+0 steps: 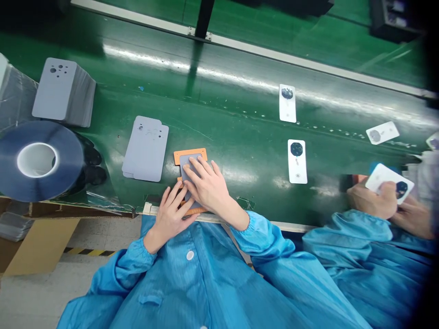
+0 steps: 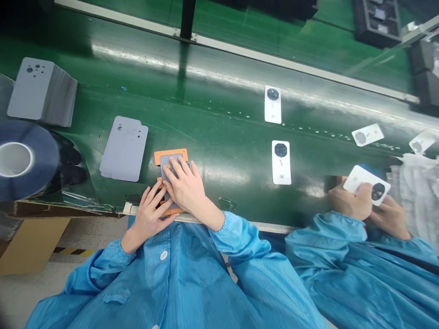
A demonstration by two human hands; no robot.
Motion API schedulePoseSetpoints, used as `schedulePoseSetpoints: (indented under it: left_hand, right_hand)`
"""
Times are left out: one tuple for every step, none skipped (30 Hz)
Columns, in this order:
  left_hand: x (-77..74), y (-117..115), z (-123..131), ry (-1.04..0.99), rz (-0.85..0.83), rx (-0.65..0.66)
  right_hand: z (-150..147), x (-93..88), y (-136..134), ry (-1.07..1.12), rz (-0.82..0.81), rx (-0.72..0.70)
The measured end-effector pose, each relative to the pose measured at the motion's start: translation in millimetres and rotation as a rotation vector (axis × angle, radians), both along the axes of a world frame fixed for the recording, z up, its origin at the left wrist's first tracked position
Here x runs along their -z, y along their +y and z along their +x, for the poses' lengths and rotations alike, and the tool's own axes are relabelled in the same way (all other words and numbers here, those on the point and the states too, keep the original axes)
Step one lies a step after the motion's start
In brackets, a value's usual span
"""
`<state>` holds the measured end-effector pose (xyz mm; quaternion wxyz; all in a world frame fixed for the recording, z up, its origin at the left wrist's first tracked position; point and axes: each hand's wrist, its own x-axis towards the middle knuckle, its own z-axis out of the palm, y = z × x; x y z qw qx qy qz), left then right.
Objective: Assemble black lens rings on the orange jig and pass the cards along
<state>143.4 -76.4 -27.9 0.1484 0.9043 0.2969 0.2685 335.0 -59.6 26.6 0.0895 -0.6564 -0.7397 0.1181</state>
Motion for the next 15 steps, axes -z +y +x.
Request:
schedulePoseSetpoints:
  left_hand:
    - [0.0,0,0,0.002,0.002,-0.001]
    - [0.0,0,0,0.005,0.002,-0.001]
    - [0.0,0,0,0.007,0.0,-0.003]
    - [-0.3,-1,-1,0.01,-0.007,-0.004]
    - [-1.0,-1,-1,0.013,-0.019,-0.005]
    - [-2.1,-2,-1,0.014,-0.035,-0.006]
    - [-3.7,-2,0,0.012,-0.055,-0.009]
    - [-5.9,-2,0,0.007,-0.078,-0.011]
    - [-8.8,-3,0,-0.004,-0.105,-0.013]
    - [-12.1,-2,1,-0.027,-0.135,-0.015]
    - [-15.9,-2,1,-0.066,-0.169,-0.02]
    - [-20.0,-1,2,-0.119,-0.205,-0.029]
    - [-24.3,1,2,-0.182,-0.244,-0.046]
    - [-28.6,2,2,-0.246,-0.286,-0.073]
    - [-32.8,4,2,-0.301,-0.334,-0.111]
  right_hand:
    - [1,1.1,0,0.017,0.007,0.005]
    - [3,2.8,0,0.04,0.015,0.007]
    - [5,5.0,-1,0.071,0.026,0.004]
    - [8,7.6,-3,0.106,0.041,0.001]
    - [12,10.4,-6,0.145,0.063,0.007]
    - [16,13.3,-9,0.179,0.092,0.025]
    - [20,16.1,-13,0.208,0.125,0.055]
    - [23,18.6,-17,0.232,0.158,0.092]
    - [26,20.9,-20,0.255,0.187,0.13]
    - [27,22.7,-23,0.279,0.209,0.163]
    - [28,24.0,-25,0.308,0.219,0.188]
    - [27,24.7,-26,0.338,0.218,0.208]
    - [26,24.8,-27,0.368,0.213,0.224]
    - [24,24.2,-28,0.39,0.209,0.241]
    - [21,22.7,-29,0.404,0.207,0.257]
